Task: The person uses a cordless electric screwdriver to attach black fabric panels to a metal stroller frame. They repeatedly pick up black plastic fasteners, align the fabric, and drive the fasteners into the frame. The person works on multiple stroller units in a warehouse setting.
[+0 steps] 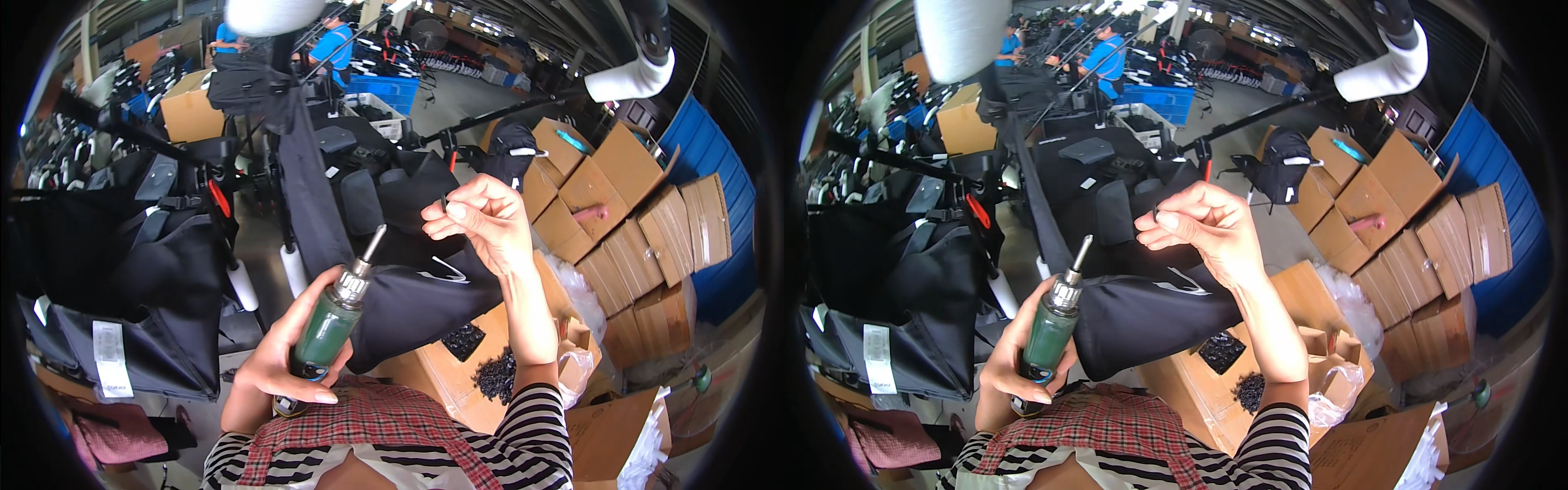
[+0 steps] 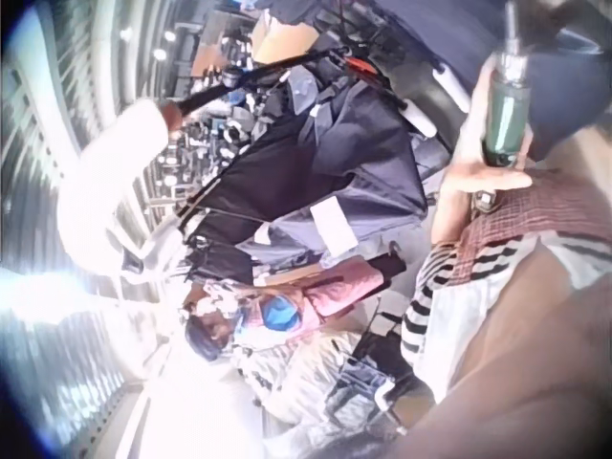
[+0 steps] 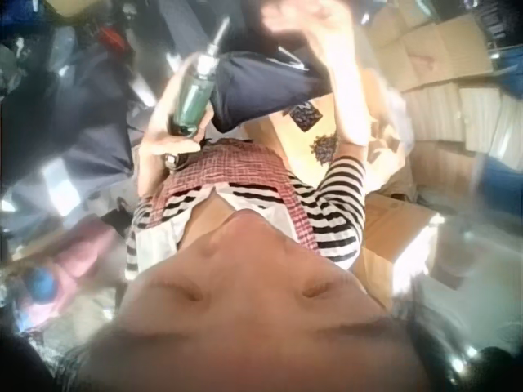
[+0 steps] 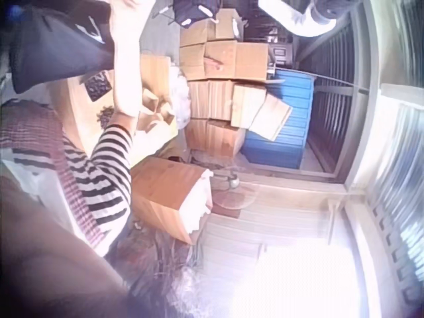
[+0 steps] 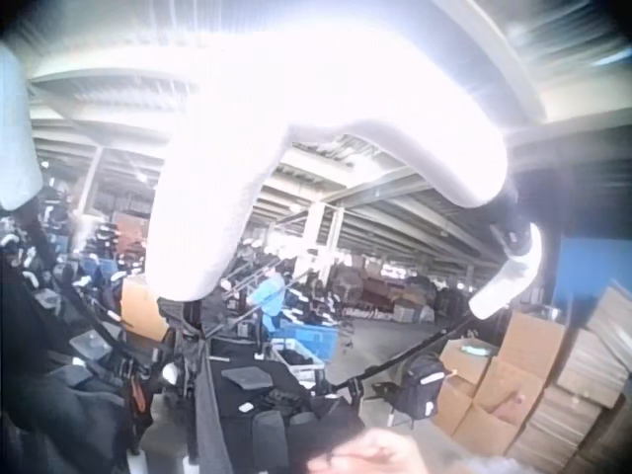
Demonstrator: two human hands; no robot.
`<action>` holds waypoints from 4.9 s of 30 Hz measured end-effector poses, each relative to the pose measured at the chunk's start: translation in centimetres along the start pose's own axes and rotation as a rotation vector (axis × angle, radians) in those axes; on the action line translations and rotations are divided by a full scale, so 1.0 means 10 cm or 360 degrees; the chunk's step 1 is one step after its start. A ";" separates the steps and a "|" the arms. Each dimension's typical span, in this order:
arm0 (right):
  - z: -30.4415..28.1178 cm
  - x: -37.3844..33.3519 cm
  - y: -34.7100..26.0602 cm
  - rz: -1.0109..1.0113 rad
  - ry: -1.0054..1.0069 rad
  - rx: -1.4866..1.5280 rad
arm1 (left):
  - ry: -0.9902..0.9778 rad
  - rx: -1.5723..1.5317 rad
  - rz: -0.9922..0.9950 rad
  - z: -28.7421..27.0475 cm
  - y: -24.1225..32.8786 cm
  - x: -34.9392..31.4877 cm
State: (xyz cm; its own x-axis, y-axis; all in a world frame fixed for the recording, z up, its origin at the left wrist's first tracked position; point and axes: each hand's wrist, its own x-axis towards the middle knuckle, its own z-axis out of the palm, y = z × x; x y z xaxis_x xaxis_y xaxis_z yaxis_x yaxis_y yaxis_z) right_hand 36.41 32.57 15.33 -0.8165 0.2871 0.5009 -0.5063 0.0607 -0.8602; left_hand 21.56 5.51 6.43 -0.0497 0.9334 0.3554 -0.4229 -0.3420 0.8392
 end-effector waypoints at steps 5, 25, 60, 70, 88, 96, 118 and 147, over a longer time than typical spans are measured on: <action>0.30 0.25 -0.06 0.0208 -0.0252 -0.0043 | -0.0007 0.0152 -0.0023 0.03 0.15 -0.06; 0.56 0.39 -0.14 0.0466 -0.0581 -0.0018 | -0.0031 0.0177 -0.0121 -0.03 0.21 -0.15; 1.66 0.11 0.66 -0.0150 -0.0127 -0.1059 | 0.0384 -0.0106 0.0810 -0.43 0.03 -0.52; 1.64 0.72 0.73 -0.0771 0.0139 -0.2143 | 0.0377 -0.0139 0.0649 -0.55 -0.09 -0.53; 0.87 1.75 0.70 -0.1009 -0.0135 -0.1364 | 0.0813 0.0224 0.0812 -0.45 -0.10 -0.11; 0.81 2.08 0.64 -0.1180 -0.0765 -0.1028 | 0.0873 0.0333 0.0976 -0.48 0.03 0.20; 0.79 1.64 0.64 -0.1262 -0.0320 -0.1502 | 0.0857 0.0644 0.1410 -0.67 0.56 0.92; 0.80 1.77 0.47 -0.1130 -0.0460 -0.1303 | 0.0805 0.0654 0.0818 -0.33 0.44 0.37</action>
State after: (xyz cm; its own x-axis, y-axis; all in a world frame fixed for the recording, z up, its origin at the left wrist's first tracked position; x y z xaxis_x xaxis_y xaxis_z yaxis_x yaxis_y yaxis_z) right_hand 17.38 30.24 20.90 -0.5028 -0.2888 0.8147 -0.6347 0.7632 -0.1212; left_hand 16.52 7.83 10.07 -0.5888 0.5528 0.5897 0.1227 -0.6600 0.7412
